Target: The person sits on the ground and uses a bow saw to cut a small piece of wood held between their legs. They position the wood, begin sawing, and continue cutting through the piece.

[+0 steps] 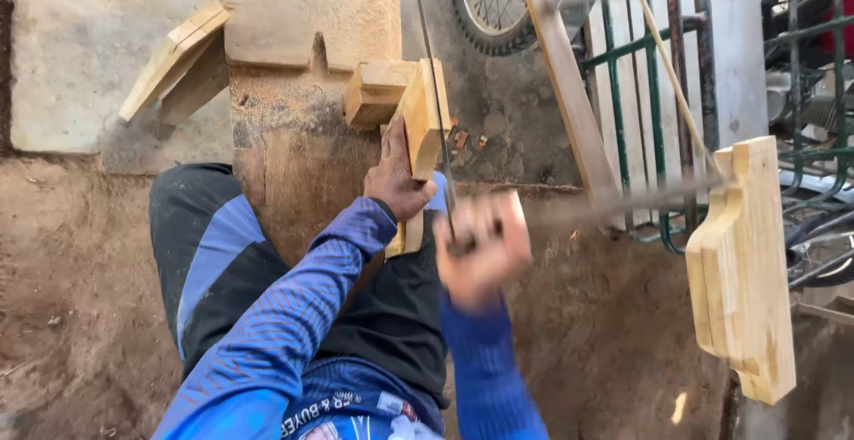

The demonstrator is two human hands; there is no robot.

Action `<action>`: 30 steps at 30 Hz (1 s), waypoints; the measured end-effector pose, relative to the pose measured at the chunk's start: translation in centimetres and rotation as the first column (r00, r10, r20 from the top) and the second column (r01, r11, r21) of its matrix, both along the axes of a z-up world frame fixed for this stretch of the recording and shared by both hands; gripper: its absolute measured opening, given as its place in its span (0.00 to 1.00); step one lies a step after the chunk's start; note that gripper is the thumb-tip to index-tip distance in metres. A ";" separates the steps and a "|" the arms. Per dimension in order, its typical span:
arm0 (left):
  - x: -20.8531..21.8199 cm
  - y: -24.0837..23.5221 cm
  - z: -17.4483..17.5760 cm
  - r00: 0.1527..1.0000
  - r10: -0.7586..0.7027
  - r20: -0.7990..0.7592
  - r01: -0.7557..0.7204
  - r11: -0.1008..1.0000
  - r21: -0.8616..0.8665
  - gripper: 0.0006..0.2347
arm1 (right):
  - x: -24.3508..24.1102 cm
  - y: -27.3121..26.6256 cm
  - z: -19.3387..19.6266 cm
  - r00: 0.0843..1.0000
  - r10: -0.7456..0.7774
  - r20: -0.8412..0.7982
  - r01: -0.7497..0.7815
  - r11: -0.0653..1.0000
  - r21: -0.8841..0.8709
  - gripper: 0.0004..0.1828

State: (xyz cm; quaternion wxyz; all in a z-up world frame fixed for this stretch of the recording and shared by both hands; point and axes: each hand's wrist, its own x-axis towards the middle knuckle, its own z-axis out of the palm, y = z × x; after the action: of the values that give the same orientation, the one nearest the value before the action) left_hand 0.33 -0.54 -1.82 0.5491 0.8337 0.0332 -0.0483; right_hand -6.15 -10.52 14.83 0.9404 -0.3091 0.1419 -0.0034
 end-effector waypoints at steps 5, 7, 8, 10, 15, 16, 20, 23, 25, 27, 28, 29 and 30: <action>0.0 -0.2 1.0 0.997 0.068 -0.038 -0.068 0.998 -0.005 0.47 | 6.6 1.2 -3.9 0.996 -0.076 0.036 0.079 0.994 -0.074 0.20; -0.9 -0.4 1.2 0.991 0.063 -0.120 -0.064 0.998 -0.005 0.48 | 6.1 1.2 -4.2 0.998 -0.057 0.008 0.057 0.995 -0.081 0.20; -1.5 -0.4 1.3 0.985 0.074 -0.159 -0.074 0.997 0.003 0.47 | 5.7 1.4 -4.2 0.999 -0.046 0.017 0.047 0.996 -0.070 0.21; -1.5 0.1 1.4 0.978 0.086 -0.188 -0.083 0.996 0.023 0.47 | 6.0 2.2 -4.0 0.999 -0.036 0.035 0.038 0.998 -0.047 0.21; -0.3 1.4 2.8 0.995 0.068 -0.075 -0.067 0.998 0.023 0.51 | 6.6 2.7 -3.6 0.994 -0.109 -0.006 0.108 0.989 -0.104 0.18; 0.4 1.9 3.2 0.995 0.067 -0.072 -0.065 0.998 0.024 0.51 | 6.7 2.7 -3.4 0.994 -0.110 -0.003 0.109 0.989 -0.102 0.18; -0.1 2.0 2.9 0.998 -0.005 -0.055 0.003 1.000 -0.031 0.57 | 3.4 2.0 -1.8 0.998 -0.053 0.021 0.055 0.996 -0.074 0.21; 0.8 2.1 1.6 0.999 -0.020 0.042 0.022 0.999 -0.037 0.58 | -4.1 1.5 2.3 0.994 -0.026 0.110 0.037 0.994 -0.100 0.21; 0.5 2.3 1.7 0.998 -0.048 0.031 0.049 0.999 -0.022 0.58 | -11.0 0.5 4.5 0.994 -0.039 0.105 0.054 0.989 -0.139 0.19; 0.8 2.7 3.8 0.995 -0.057 -0.080 0.053 0.997 -0.057 0.56 | -17.3 -1.1 6.0 0.985 -0.175 -0.005 0.173 0.979 -0.110 0.16; 0.5 2.6 3.2 0.994 -0.061 -0.091 0.056 0.997 -0.057 0.56 | -17.2 -1.5 6.0 0.984 -0.178 -0.015 0.175 0.978 -0.111 0.16; 0.8 2.5 2.7 0.998 -0.062 -0.024 0.061 0.997 -0.049 0.57 | -16.8 -1.9 5.6 0.980 -0.192 -0.059 0.184 0.975 -0.123 0.15; 1.0 2.5 2.3 0.997 -0.065 0.044 0.066 0.997 -0.041 0.58 | -16.5 -2.4 5.4 0.973 -0.206 -0.102 0.192 0.972 -0.135 0.15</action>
State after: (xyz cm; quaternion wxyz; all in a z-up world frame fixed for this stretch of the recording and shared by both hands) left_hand 1.34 1.93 0.51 0.5653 0.8234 -0.0068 -0.0492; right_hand -22.62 -12.89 20.23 0.9045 -0.3507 0.2258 -0.0889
